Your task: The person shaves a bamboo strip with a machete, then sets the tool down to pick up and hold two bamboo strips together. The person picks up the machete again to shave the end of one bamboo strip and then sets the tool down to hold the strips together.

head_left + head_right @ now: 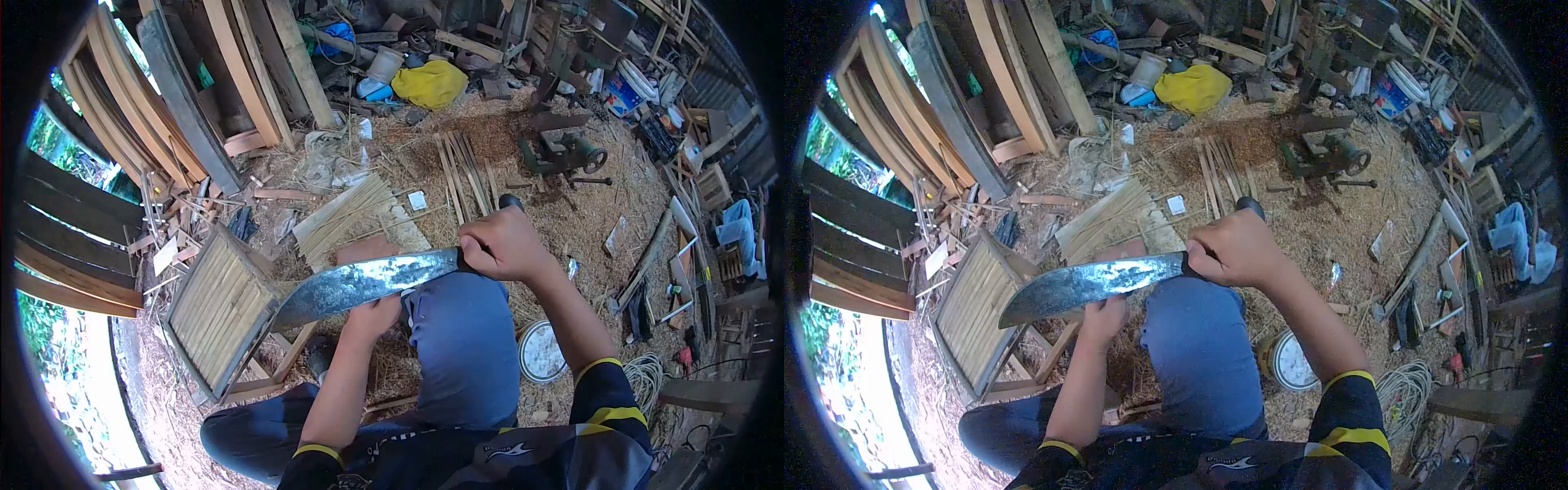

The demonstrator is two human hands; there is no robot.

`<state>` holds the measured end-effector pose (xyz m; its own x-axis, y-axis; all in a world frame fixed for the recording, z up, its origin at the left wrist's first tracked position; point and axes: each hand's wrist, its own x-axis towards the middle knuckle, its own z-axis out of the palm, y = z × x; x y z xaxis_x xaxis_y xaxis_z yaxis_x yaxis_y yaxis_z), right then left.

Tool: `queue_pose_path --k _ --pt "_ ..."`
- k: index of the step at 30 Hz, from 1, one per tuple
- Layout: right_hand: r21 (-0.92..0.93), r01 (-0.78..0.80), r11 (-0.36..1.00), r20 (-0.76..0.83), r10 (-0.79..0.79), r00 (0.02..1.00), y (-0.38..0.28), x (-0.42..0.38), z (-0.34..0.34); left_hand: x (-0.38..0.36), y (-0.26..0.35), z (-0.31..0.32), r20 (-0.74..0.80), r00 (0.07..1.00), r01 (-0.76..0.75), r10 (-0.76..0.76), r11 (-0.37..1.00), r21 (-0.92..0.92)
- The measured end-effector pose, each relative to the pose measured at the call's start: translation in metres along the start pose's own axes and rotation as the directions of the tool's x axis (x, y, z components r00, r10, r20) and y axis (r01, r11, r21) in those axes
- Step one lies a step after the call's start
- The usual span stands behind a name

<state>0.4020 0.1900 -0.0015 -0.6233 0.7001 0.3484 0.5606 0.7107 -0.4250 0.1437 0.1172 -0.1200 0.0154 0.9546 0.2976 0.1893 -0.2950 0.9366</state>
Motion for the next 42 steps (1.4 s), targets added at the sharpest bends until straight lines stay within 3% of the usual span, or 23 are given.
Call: queue_pose_path --k 17,21,29,32,35,39,42 --pt "-0.016 0.012 1.000 -0.004 -0.012 1.000 -0.003 -0.001 0.000 -0.004 0.014 -0.003 0.033 0.996 -0.094 0.088 0.966 0.241" --pt "-0.025 0.032 0.999 -0.056 -0.033 0.998 -0.001 -0.001 0.004 -0.005 0.007 -0.001 0.035 0.995 -0.099 0.093 0.967 0.237" --pt "-0.010 0.016 1.000 -0.003 -0.016 1.000 -0.004 0.000 0.000 0.005 0.027 0.000 0.087 0.993 -0.098 0.078 0.961 0.258" --pt "-0.026 0.024 0.999 -0.002 -0.024 1.000 -0.004 0.000 -0.002 0.005 0.025 0.002 0.053 0.982 -0.188 0.181 0.961 0.202" --pt "-0.025 0.040 0.999 0.020 -0.040 0.999 -0.004 -0.001 -0.004 -0.004 0.023 -0.002 0.076 0.977 -0.212 0.200 0.860 0.464" --pt "-0.016 0.072 0.997 0.030 -0.072 0.997 0.001 -0.005 -0.010 -0.018 0.040 -0.013 0.085 0.987 -0.161 0.138 0.767 0.621" --pt "0.121 -0.210 0.970 -0.038 0.216 0.976 0.040 -0.052 0.016 -0.034 0.071 -0.041 -0.017 0.955 -0.241 0.295 0.812 0.532"
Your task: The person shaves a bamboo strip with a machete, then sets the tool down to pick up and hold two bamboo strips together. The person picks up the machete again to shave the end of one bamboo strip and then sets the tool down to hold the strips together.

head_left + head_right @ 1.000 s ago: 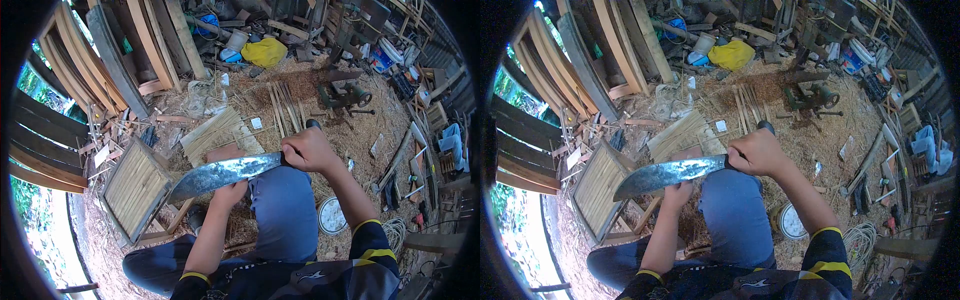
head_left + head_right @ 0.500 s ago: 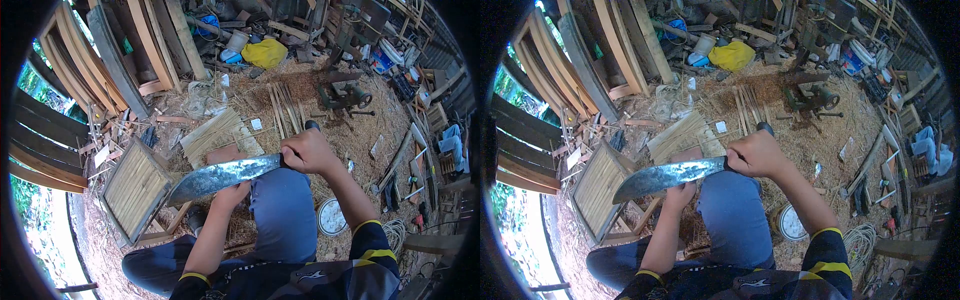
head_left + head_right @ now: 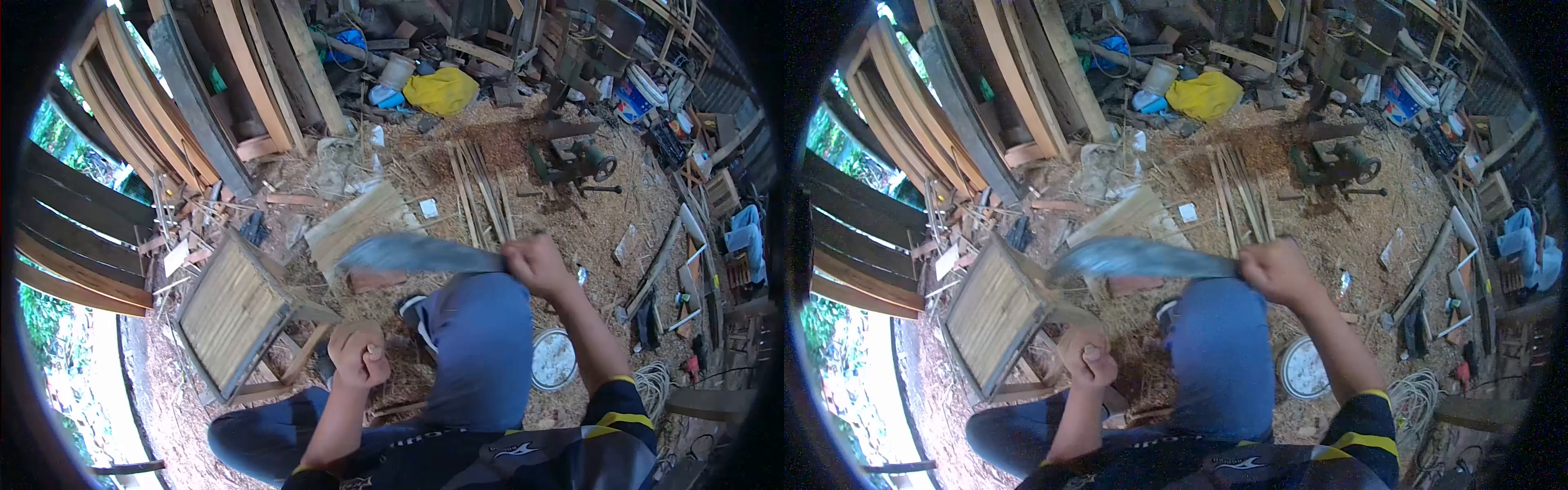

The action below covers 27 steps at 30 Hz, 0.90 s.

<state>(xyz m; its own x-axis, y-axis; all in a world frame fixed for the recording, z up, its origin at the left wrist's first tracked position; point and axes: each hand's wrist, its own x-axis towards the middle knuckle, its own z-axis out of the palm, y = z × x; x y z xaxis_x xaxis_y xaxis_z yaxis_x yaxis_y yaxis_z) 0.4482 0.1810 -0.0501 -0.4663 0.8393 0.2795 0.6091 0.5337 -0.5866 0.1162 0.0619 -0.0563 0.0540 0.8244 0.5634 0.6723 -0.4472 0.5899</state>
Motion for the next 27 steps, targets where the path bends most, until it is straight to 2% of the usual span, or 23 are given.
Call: queue_pose_path --k 2,3,5,6,11,12,13,14,15,16,18,21,22,24,27 --pt "0.104 -0.154 0.983 -0.048 0.160 0.986 0.013 -0.026 0.013 0.002 -0.007 0.002 -0.060 0.995 0.076 -0.075 0.997 0.015" --pt "0.147 -0.225 0.963 -0.064 0.236 0.970 0.017 -0.030 0.012 0.010 -0.012 0.013 -0.051 0.986 0.154 -0.159 0.984 -0.087" --pt "0.122 -0.205 0.971 -0.031 0.211 0.977 0.003 -0.023 0.002 0.028 -0.017 0.033 0.019 0.957 0.283 -0.290 0.913 -0.295" --pt "0.114 -0.206 0.972 -0.017 0.209 0.978 -0.007 -0.022 -0.002 0.036 -0.014 0.042 0.042 0.956 0.286 -0.291 0.890 -0.355" --pt "-0.096 0.018 0.995 0.009 -0.017 1.000 -0.031 0.002 -0.026 0.038 0.001 0.070 0.121 0.963 0.266 -0.242 0.771 -0.579" --pt "-0.123 0.063 0.990 0.016 -0.061 0.998 -0.036 0.008 -0.028 0.036 0.004 0.070 0.198 0.920 0.385 -0.339 0.684 -0.620" --pt "-0.148 0.110 0.983 0.027 -0.107 0.994 -0.038 0.014 -0.029 0.036 -0.001 0.074 0.082 0.980 0.200 -0.183 0.870 -0.451" --pt "-0.129 0.168 0.977 0.056 -0.162 0.985 -0.037 0.018 -0.027 0.034 -0.012 0.079 0.004 1.000 0.001 0.000 0.972 -0.234" --pt "-0.119 0.198 0.973 0.045 -0.194 0.980 -0.039 0.023 -0.026 0.033 -0.019 0.080 -0.024 0.981 -0.193 0.193 0.981 0.010" --pt "-0.106 0.225 0.969 0.033 -0.223 0.974 -0.043 0.027 -0.023 0.046 0.002 0.057 0.398 0.859 0.413 -0.321 0.895 -0.170" --pt "-0.120 0.242 0.963 0.045 -0.239 0.970 -0.046 0.032 -0.021 0.046 0.010 0.052 0.434 0.830 0.430 -0.351 0.898 -0.095" --pt "-0.128 0.251 0.960 0.019 -0.250 0.968 -0.051 0.035 -0.020 0.053 0.020 0.049 0.470 0.790 0.494 -0.395 0.863 -0.106" --pt "-0.129 0.253 0.959 0.024 -0.253 0.967 -0.050 0.035 -0.020 0.047 0.021 0.049 0.454 0.793 0.539 -0.405 0.815 -0.214" --pt "-0.133 0.259 0.957 0.037 -0.256 0.966 -0.048 0.036 -0.019 0.037 0.015 0.051 0.436 0.799 0.562 -0.413 0.770 -0.301" --pt "-0.085 0.254 0.963 0.024 -0.253 0.967 -0.047 0.035 -0.016 0.024 -0.006 0.062 0.377 0.850 0.481 -0.368 0.833 -0.273"
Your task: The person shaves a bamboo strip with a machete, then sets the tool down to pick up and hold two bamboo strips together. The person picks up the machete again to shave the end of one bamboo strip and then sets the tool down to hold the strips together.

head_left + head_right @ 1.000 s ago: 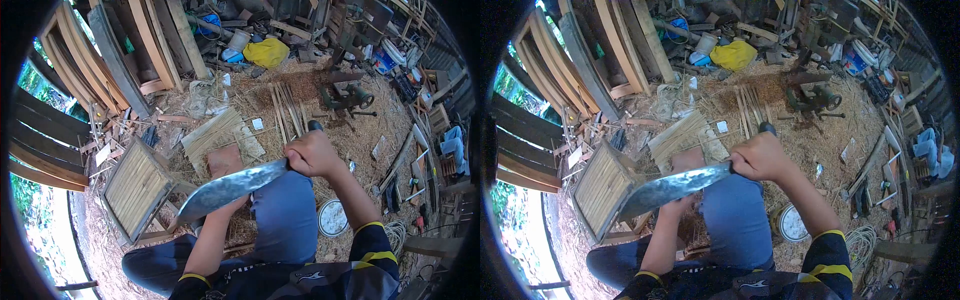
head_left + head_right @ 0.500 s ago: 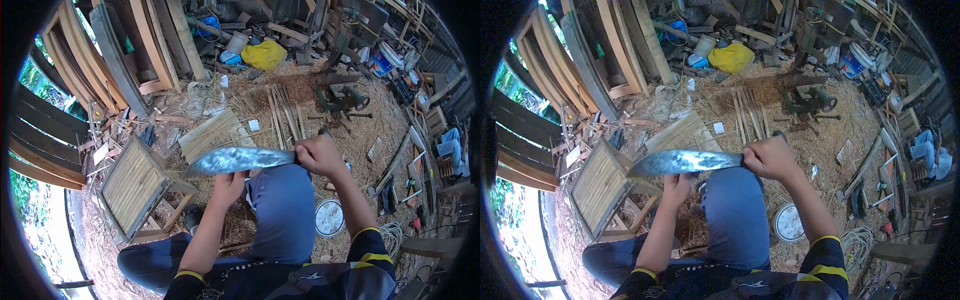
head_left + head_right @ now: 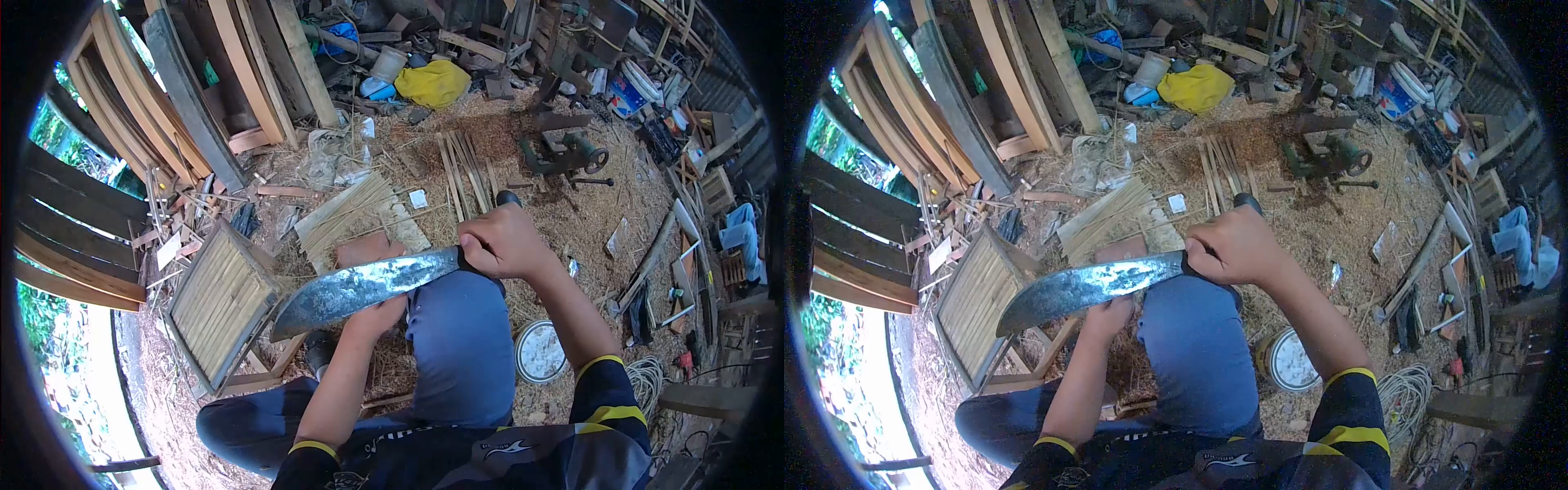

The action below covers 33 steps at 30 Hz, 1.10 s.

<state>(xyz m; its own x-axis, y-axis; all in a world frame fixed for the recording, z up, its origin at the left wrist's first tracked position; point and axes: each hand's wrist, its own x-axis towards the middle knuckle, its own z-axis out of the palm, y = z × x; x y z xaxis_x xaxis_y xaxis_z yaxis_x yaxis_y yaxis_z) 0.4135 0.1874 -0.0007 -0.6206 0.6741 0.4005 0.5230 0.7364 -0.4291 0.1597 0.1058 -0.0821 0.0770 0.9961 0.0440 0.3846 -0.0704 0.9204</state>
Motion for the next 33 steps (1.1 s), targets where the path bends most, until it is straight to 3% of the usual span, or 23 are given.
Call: queue_pose_path --k 2,5,9,11,13,14,16,17,18,20,22,25,26,28,30,33 --pt "-0.006 -0.002 1.000 0.003 0.002 1.000 -0.001 0.001 0.001 0.000 -0.010 0.005 -0.078 0.988 -0.131 0.134 0.990 0.046" --pt "-0.036 0.018 0.999 0.017 -0.017 1.000 -0.002 0.002 0.000 0.006 0.000 0.002 -0.070 0.938 -0.312 0.341 0.913 0.261" --pt "-0.061 0.058 0.996 0.018 -0.057 0.998 0.002 0.002 0.003 0.003 0.021 -0.002 -0.117 0.883 -0.379 0.455 0.837 0.394" --pt "-0.053 0.073 0.996 -0.020 -0.074 0.997 -0.001 0.001 0.000 0.002 0.017 -0.004 -0.045 0.839 -0.453 0.542 0.742 0.494" --pt "-0.044 0.013 0.999 -0.033 -0.014 0.999 -0.002 -0.008 -0.001 -0.014 -0.016 -0.016 0.059 0.847 -0.523 0.528 0.811 0.261" --pt "-0.043 -0.051 0.998 -0.031 0.050 0.998 0.003 -0.019 -0.001 -0.040 -0.067 -0.035 0.136 0.859 -0.494 0.494 0.869 -0.033" --pt "0.047 -0.249 0.967 -0.065 0.251 0.966 0.023 -0.056 0.011 -0.042 -0.073 -0.056 0.082 0.902 -0.409 0.424 0.899 -0.159" --pt "0.131 -0.364 0.922 -0.058 0.374 0.926 0.035 -0.072 0.018 -0.038 -0.034 -0.051 -0.095 0.923 -0.375 0.372 0.927 -0.014" --pt "0.121 -0.383 0.916 -0.059 0.392 0.918 0.035 -0.071 0.020 -0.036 -0.005 -0.046 -0.286 0.905 -0.294 0.314 0.949 0.114" --pt "0.100 -0.442 0.891 -0.070 0.449 0.891 0.035 -0.077 0.020 -0.010 0.007 -0.040 -0.296 0.936 -0.192 0.192 0.981 0.027" --pt "0.102 -0.378 0.920 -0.022 0.382 0.924 0.030 -0.064 0.017 0.011 -0.011 -0.030 -0.226 0.964 -0.169 0.139 0.978 -0.118" --pt "0.072 -0.240 0.968 0.002 0.240 0.971 0.016 -0.035 0.007 0.013 -0.045 -0.005 -0.173 0.978 -0.146 0.118 0.976 -0.163" --pt "0.054 -0.179 0.982 0.002 0.179 0.984 0.012 -0.025 0.005 0.013 -0.051 -0.004 -0.153 0.946 -0.281 0.285 0.958 0.050" --pt "0.018 -0.095 0.995 -0.006 0.095 0.995 0.008 -0.009 0.005 0.017 -0.037 -0.010 -0.026 0.821 -0.501 0.571 0.741 0.447" --pt "0.000 -0.031 1.000 -0.003 0.031 1.000 0.004 0.003 0.007 0.020 -0.003 -0.009 -0.084 0.923 -0.363 0.376 0.922 0.135" --pt "0.005 0.011 1.000 0.010 -0.011 1.000 -0.002 0.012 0.009 0.021 0.018 -0.013 -0.104 0.910 -0.370 0.402 0.898 0.237"
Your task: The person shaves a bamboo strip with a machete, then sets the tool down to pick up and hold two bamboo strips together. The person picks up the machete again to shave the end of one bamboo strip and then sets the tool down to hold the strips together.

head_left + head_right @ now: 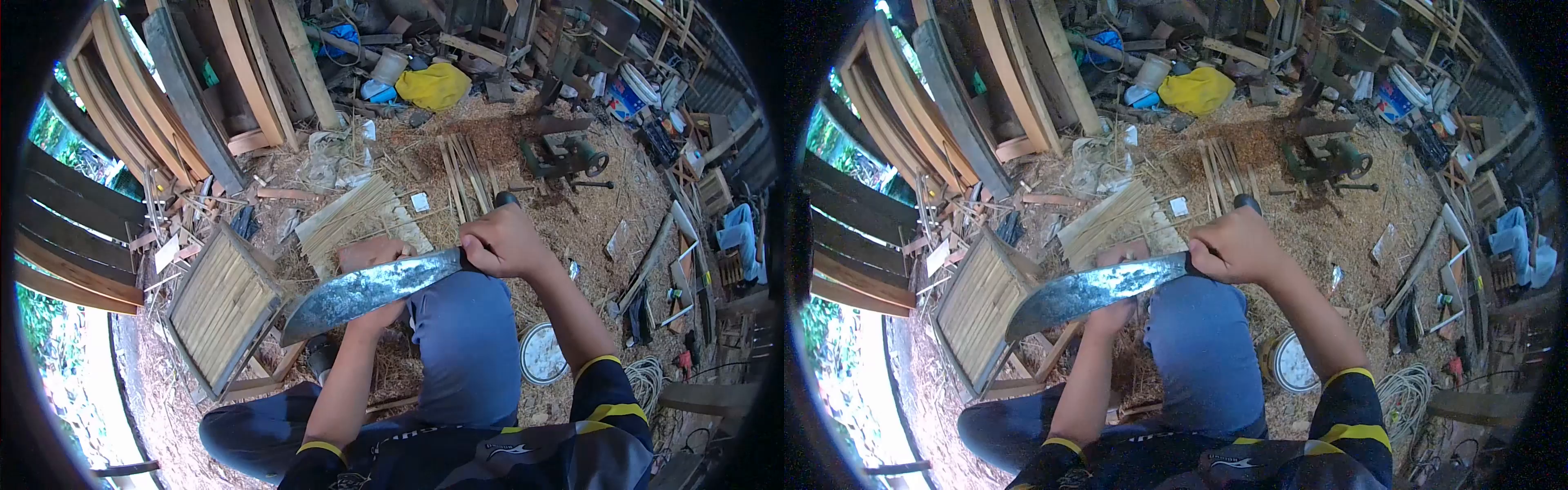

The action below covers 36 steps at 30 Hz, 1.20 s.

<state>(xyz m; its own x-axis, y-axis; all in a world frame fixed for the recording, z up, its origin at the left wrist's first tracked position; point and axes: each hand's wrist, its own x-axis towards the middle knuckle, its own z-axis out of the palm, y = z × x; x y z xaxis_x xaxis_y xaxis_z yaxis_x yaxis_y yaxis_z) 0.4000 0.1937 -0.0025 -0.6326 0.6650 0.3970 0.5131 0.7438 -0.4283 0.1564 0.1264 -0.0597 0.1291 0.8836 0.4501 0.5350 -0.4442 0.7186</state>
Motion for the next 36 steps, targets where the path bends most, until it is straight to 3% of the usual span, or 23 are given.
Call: queue_pose_path --k 7,11,14,18,20,22,24,28,31,32,34,35,36 --pt "-0.032 0.012 0.999 0.008 -0.012 1.000 0.003 0.000 0.002 -0.020 -0.045 0.017 -0.028 0.988 -0.144 0.151 0.976 0.163" --pt "-0.032 0.017 0.999 0.015 -0.016 1.000 0.002 0.001 0.002 -0.024 -0.043 0.018 -0.048 0.995 -0.086 0.089 0.994 0.063" --pt "-0.031 0.008 0.999 0.027 -0.007 1.000 0.000 0.002 0.002 -0.026 -0.043 0.018 -0.066 0.995 -0.069 0.075 0.994 0.086" --pt "-0.044 0.026 0.999 0.028 -0.025 0.999 0.000 0.002 0.002 -0.024 -0.030 0.009 0.002 0.998 0.058 -0.058 0.998 0.001" --pt "-0.054 0.021 0.998 0.030 -0.019 0.999 -0.001 0.001 0.002 -0.026 -0.035 0.012 -0.074 0.996 -0.039 0.045 0.996 0.082" --pt "-0.056 0.031 0.998 0.018 -0.030 0.999 -0.002 0.001 0.002 -0.022 -0.027 0.010 -0.078 0.996 -0.034 0.043 0.992 0.118" --pt "-0.056 0.040 0.998 0.031 -0.039 0.999 -0.001 0.002 0.002 -0.021 -0.013 0.006 -0.013 0.997 0.073 -0.072 0.991 0.110" --pt "-0.073 0.066 0.995 0.051 -0.062 0.997 -0.002 0.003 -0.001 -0.024 -0.002 0.004 -0.015 0.999 0.031 -0.029 0.987 0.159" --pt "-0.094 0.093 0.991 0.061 -0.088 0.994 -0.006 0.006 -0.006 -0.022 0.012 -0.013 0.123 0.992 0.004 -0.038 0.963 0.270" --pt "-0.101 0.100 0.990 0.070 -0.094 0.993 -0.007 0.006 -0.008 -0.020 0.013 -0.011 0.077 0.996 0.024 -0.041 0.976 0.217" --pt "-0.079 0.069 0.994 0.080 -0.063 0.995 -0.006 0.003 -0.011 -0.065 -0.037 0.023 -0.149 0.974 -0.122 0.171 0.949 0.292" --pt "-0.064 0.053 0.997 0.083 -0.047 0.995 -0.005 0.001 -0.011 -0.061 -0.027 0.007 -0.120 0.977 -0.164 0.179 0.979 0.121" --pt "-0.032 -0.072 0.997 0.057 0.074 0.996 0.002 -0.011 -0.008 -0.058 -0.017 -0.008 -0.091 0.978 -0.193 0.187 0.979 -0.061"
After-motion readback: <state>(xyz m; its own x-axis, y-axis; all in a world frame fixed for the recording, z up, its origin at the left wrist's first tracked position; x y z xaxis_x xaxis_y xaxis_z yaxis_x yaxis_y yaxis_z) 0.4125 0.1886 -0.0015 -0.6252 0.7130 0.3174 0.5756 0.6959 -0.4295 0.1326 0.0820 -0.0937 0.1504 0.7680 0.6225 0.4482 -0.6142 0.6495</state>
